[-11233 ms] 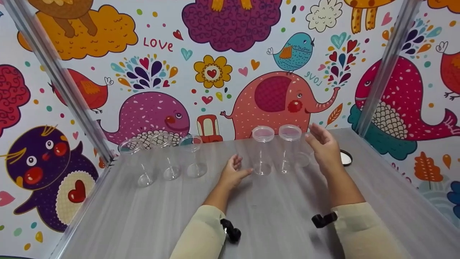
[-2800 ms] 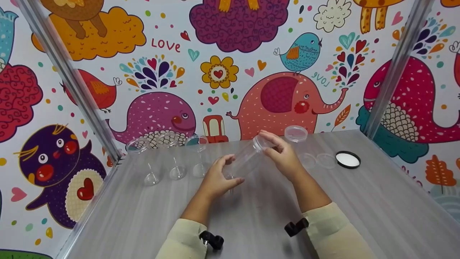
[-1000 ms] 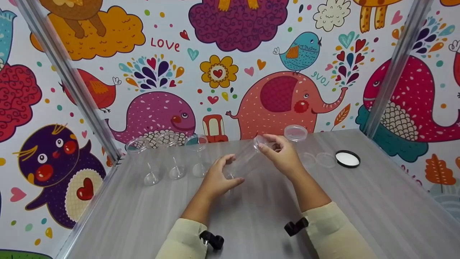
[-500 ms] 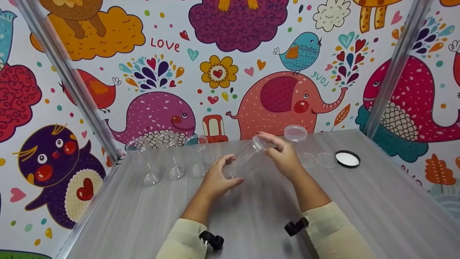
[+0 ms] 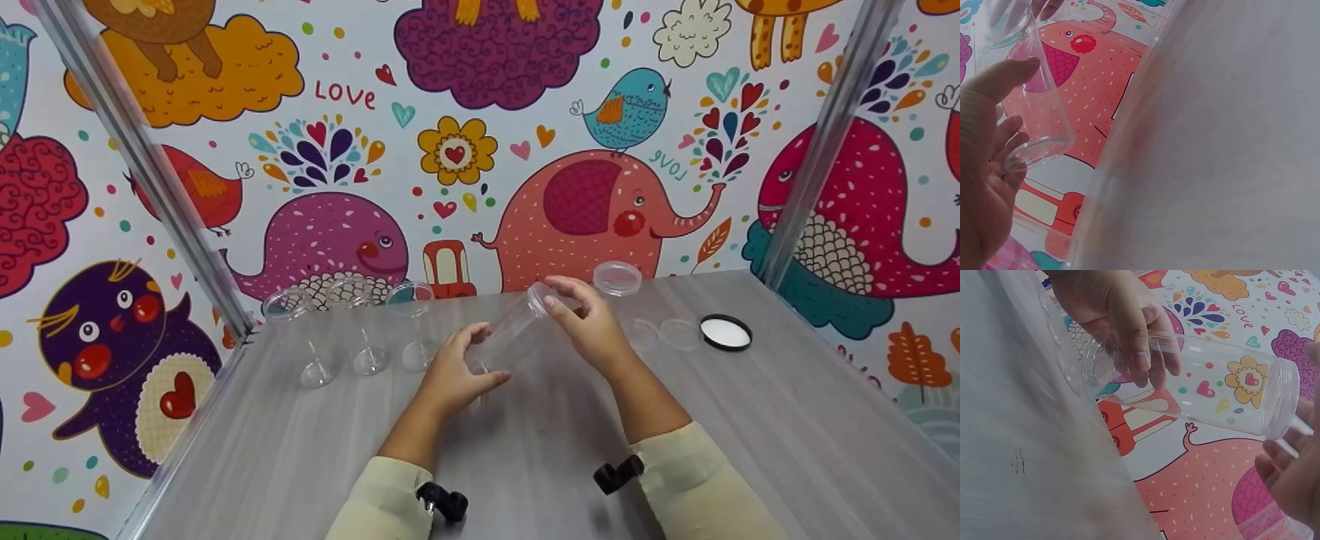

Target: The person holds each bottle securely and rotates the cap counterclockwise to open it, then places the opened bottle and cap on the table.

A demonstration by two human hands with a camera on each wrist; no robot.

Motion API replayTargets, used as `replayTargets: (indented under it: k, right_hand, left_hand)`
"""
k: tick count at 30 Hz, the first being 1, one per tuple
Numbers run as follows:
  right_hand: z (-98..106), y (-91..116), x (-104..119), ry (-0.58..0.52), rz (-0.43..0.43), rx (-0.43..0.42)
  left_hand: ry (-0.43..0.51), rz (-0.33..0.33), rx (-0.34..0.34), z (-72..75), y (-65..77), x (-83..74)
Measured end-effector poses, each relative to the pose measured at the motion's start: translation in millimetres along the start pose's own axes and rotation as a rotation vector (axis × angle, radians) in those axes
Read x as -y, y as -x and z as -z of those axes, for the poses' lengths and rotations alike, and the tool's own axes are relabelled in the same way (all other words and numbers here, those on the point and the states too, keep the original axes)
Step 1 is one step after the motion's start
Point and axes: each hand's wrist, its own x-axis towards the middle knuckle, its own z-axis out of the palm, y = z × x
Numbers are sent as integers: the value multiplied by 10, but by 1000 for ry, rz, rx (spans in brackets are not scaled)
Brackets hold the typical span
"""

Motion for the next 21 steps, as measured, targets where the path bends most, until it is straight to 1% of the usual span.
replayTargets:
  k: [4,7,9,12,18,21]
  right_hand:
    - [-5,-14,-11,118,-60,-25]
    - [-5,-18,-13,139,-73,-30]
    - [-3,-17,-14,133,-71,-27]
    - [5,-11,-17,88,-52,-15]
    - [13,-1,6,-66,-29,31]
    - [7,-1,19,-109,-19,44]
  left_hand:
    - [-6,3,2,-6,3,-3]
    - [-11,-5,1,-5,1,2]
    - [-13,-8,1,-3,-1,3]
    - [-10,-6,1,-2,-2,0]
    - [6,-9,0,-2,-8,1]
    - [3,-15,-2,-7,-17,11]
